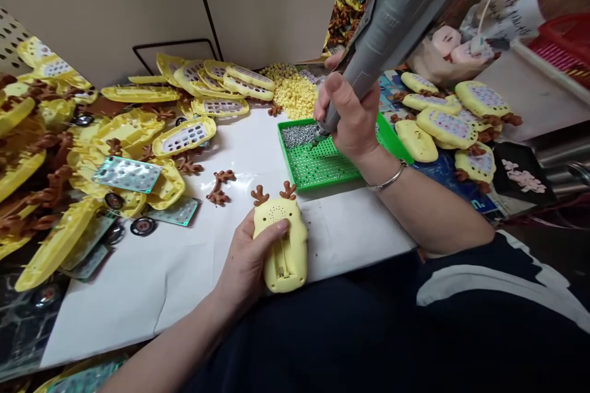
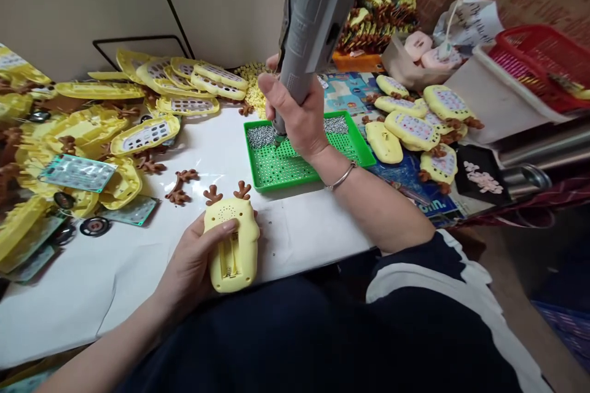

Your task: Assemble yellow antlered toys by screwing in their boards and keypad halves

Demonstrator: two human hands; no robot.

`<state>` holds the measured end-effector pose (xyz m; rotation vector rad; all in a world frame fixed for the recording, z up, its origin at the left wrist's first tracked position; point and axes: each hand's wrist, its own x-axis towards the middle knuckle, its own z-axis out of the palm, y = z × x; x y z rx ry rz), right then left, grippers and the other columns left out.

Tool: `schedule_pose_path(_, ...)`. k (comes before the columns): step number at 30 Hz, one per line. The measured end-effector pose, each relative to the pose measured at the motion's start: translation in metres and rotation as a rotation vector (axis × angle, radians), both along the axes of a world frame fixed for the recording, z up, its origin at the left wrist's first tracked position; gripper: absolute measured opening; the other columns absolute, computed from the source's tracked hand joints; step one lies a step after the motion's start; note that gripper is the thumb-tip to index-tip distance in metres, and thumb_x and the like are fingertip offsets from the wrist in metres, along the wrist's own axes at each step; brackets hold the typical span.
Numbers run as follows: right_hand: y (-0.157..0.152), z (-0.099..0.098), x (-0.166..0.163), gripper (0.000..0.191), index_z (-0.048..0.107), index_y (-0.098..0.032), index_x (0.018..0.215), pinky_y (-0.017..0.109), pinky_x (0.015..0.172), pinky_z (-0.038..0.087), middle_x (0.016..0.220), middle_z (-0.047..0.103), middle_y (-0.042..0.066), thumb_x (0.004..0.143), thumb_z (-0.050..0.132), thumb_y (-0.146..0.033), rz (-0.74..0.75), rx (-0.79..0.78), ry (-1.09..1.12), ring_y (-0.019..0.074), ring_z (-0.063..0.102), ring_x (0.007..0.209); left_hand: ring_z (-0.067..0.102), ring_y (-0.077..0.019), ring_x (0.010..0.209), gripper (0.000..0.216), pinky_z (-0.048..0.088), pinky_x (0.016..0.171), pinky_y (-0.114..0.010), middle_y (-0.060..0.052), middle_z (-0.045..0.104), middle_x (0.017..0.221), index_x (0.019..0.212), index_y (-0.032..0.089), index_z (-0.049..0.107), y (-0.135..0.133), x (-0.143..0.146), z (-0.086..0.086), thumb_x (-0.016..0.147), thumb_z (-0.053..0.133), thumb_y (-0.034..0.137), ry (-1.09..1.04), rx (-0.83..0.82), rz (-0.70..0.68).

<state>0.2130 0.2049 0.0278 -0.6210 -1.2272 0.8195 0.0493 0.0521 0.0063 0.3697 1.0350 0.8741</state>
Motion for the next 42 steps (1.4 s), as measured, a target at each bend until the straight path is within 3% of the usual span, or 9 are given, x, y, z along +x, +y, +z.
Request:
schedule_pose_path(3, 0.005, -0.007, -0.002, 0.044, 0.056, -0.027, 0.084, 0.025, 0.037, 0.034, 0.051, 0.043, -0.01, 0.061, 0.077, -0.058, -0.046, -0.021, -0.013, 0.0069, 0.041, 0.039, 0.067, -0.019, 0.061, 0.05, 0.056, 0.055, -0.028, -0.005, 0.071, 0.076, 0.102, 0.015, 0.06, 0.002, 0.0, 0.0, 0.061, 0.082, 0.032, -0.015, -0.032, -0.012)
schedule_pose_path(11, 0.008, -0.013, -0.004, 0.045, 0.055, -0.029, 0.082, 0.025, 0.038, 0.034, 0.05, 0.042, -0.01, 0.058, 0.076, -0.061, -0.069, -0.043, -0.033, 0.0075, 0.041, 0.038, 0.068, -0.019, 0.063, 0.047, 0.056, 0.056, -0.028, -0.005, 0.072, 0.078, 0.101, 0.016, 0.061, 0.001, -0.002, -0.003, 0.063, 0.081, 0.032, -0.006, -0.04, -0.008)
schedule_pose_path(18, 0.009, -0.018, -0.004, 0.043, 0.053, -0.029, 0.083, 0.026, 0.038, 0.035, 0.054, 0.042, -0.01, 0.064, 0.073, -0.063, -0.092, 0.026, -0.071, 0.0071, 0.041, 0.037, 0.069, -0.0202, 0.063, 0.042, 0.056, 0.056, -0.029, -0.004, 0.072, 0.078, 0.102, 0.017, 0.06, 0.0, -0.001, -0.001, 0.067, 0.078, 0.032, 0.003, -0.011, -0.002)
schedule_pose_path(23, 0.009, -0.01, -0.006, 0.054, 0.052, -0.029, 0.085, 0.025, 0.038, 0.035, 0.051, 0.039, -0.01, 0.058, 0.07, -0.072, -0.121, -0.002, -0.085, 0.0078, 0.04, 0.039, 0.068, -0.0185, 0.065, 0.042, 0.056, 0.058, -0.027, -0.003, 0.07, 0.077, 0.102, 0.016, 0.058, 0.002, 0.002, -0.001, 0.067, 0.077, 0.031, -0.008, 0.024, 0.037)
schedule_pose_path(27, -0.012, 0.017, -0.012, 0.05, 0.054, -0.028, 0.086, 0.025, 0.039, 0.037, 0.055, 0.041, -0.009, 0.061, 0.071, -0.068, -0.112, 0.024, -0.052, 0.0075, 0.042, 0.041, 0.067, -0.0178, 0.066, 0.039, 0.056, 0.058, -0.028, -0.004, 0.071, 0.078, 0.103, 0.016, 0.058, 0.003, 0.002, -0.003, 0.069, 0.074, 0.028, -0.037, 0.074, 0.054)
schedule_pose_path(33, -0.077, 0.056, -0.033, 0.043, 0.055, -0.026, 0.084, 0.026, 0.04, 0.036, 0.051, 0.041, -0.008, 0.07, 0.068, -0.065, 0.041, -0.066, 0.009, 0.0077, 0.04, 0.04, 0.067, -0.0173, 0.064, 0.039, 0.056, 0.06, -0.029, -0.002, 0.069, 0.078, 0.103, 0.017, 0.056, 0.003, 0.003, -0.005, 0.069, 0.073, 0.026, -0.011, 0.122, 0.075)
schedule_pose_path(37, -0.098, 0.052, -0.04, 0.033, 0.053, -0.026, 0.078, 0.027, 0.036, 0.032, 0.056, 0.041, -0.007, 0.073, 0.073, -0.052, 0.144, -0.068, 0.035, 0.0083, 0.041, 0.038, 0.066, -0.0156, 0.065, 0.039, 0.054, 0.061, -0.025, -0.001, 0.069, 0.082, 0.104, 0.017, 0.057, 0.003, 0.003, -0.007, 0.069, 0.073, 0.026, -0.003, 0.168, 0.073)
schedule_pose_path(42, -0.096, 0.039, -0.04, 0.037, 0.054, -0.029, 0.083, 0.027, 0.038, 0.033, 0.054, 0.042, -0.007, 0.069, 0.074, -0.057, 0.179, -0.121, -0.005, 0.0109, 0.042, 0.039, 0.065, -0.0149, 0.068, 0.037, 0.054, 0.063, -0.026, -0.001, 0.069, 0.084, 0.101, 0.017, 0.058, 0.001, 0.003, -0.008, 0.068, 0.074, 0.026, -0.009, 0.172, 0.082)
